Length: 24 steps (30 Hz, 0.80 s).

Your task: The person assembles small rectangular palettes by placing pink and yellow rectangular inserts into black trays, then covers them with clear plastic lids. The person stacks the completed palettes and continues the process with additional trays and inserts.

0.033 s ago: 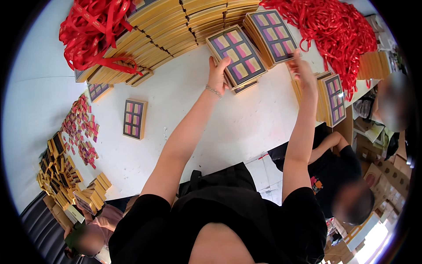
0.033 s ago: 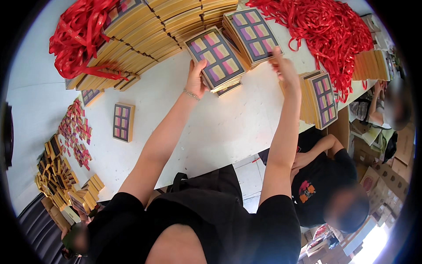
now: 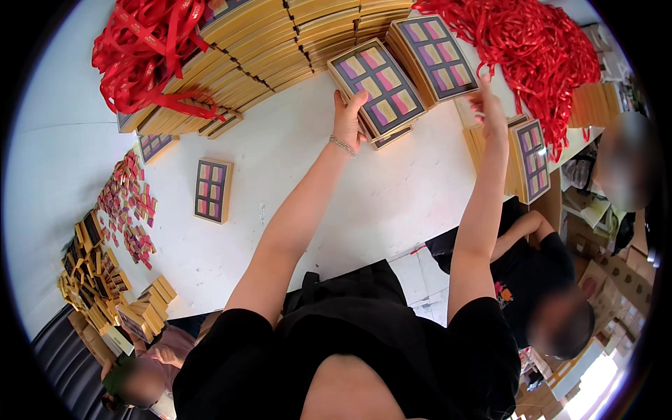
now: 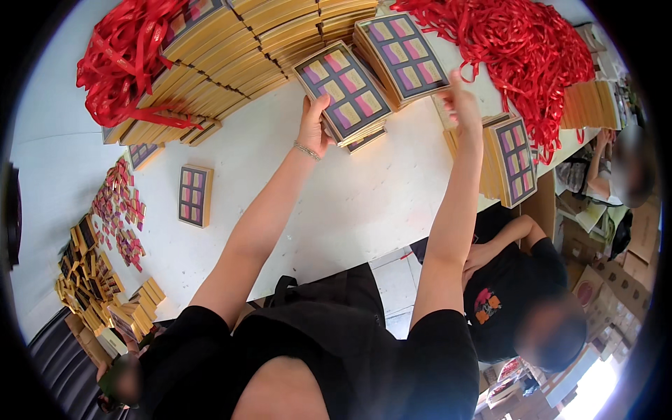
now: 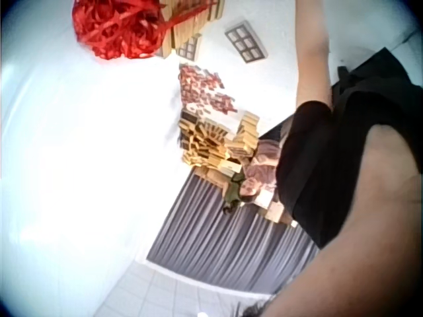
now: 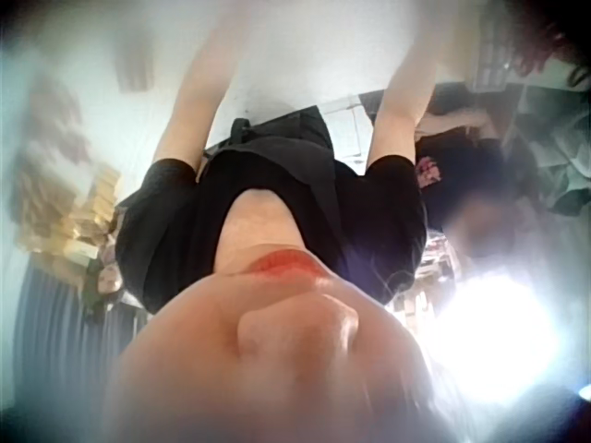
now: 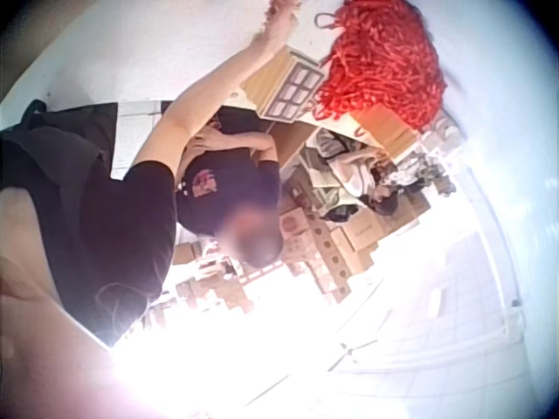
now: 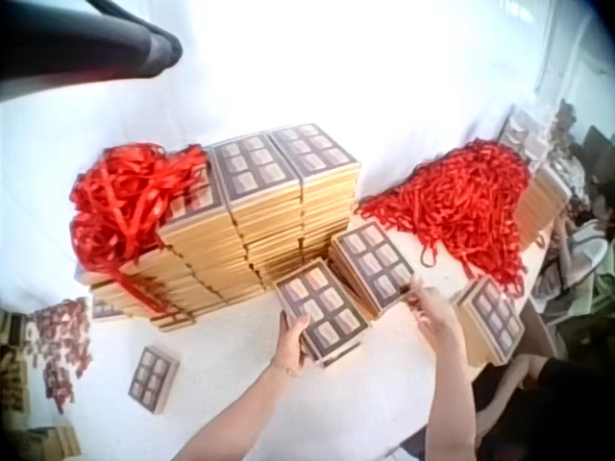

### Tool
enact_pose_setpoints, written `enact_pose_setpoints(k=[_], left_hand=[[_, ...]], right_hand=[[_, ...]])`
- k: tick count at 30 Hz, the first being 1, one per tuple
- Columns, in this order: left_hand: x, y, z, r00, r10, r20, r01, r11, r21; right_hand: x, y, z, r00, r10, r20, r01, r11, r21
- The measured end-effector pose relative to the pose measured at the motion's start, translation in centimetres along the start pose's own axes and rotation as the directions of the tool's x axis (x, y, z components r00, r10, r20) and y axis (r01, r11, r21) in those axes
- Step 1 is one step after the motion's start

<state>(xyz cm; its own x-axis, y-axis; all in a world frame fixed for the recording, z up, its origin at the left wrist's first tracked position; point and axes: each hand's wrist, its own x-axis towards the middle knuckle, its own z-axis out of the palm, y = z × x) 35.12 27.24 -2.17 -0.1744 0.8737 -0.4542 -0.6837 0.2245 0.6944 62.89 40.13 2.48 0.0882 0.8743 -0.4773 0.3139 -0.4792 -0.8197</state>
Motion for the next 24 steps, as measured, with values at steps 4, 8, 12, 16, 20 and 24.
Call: enact_pose_setpoints(k=[4, 8, 12, 16, 20, 24], left_hand=[[1.1, 0.2, 1.0, 0.999, -0.046, 0.006, 0.046, 0.998, 0.048], [2.4, 1.1, 0.3, 0.998, -0.069, 0.009, 0.067, 0.985, 0.159], [2.7, 4.6, -0.4, 0.963, -0.153, 0.221, 0.195, 0.964, -0.18], [1.7, 5.8, -2.3, 0.981, -0.184, 0.069, 0.191, 0.975, -0.115], [4.8, 2.9, -1.2, 0.98, -0.112, 0.165, 0.155, 0.949, -0.274], [5.3, 2.8, -1.0, 0.999, 0.026, -0.032, -0.026, 1.0, 0.001]], right_hand=[[7.2, 0.9, -0.3, 0.971, -0.039, 0.237, -0.067, 0.903, 0.424], [9.1, 2.6, 3.1, 0.939, -0.034, 0.342, -0.172, 0.816, 0.553], [2.0, 6.1, 1.6, 0.979, 0.015, 0.203, -0.119, 0.854, 0.507], [-4.5, 8.5, -0.1, 0.965, 0.06, 0.256, -0.184, 0.85, 0.493], [1.4, 3.9, 1.8, 0.971, 0.006, 0.239, -0.133, 0.845, 0.518], [9.0, 1.8, 8.5, 0.967, 0.007, 0.254, -0.138, 0.856, 0.498]])
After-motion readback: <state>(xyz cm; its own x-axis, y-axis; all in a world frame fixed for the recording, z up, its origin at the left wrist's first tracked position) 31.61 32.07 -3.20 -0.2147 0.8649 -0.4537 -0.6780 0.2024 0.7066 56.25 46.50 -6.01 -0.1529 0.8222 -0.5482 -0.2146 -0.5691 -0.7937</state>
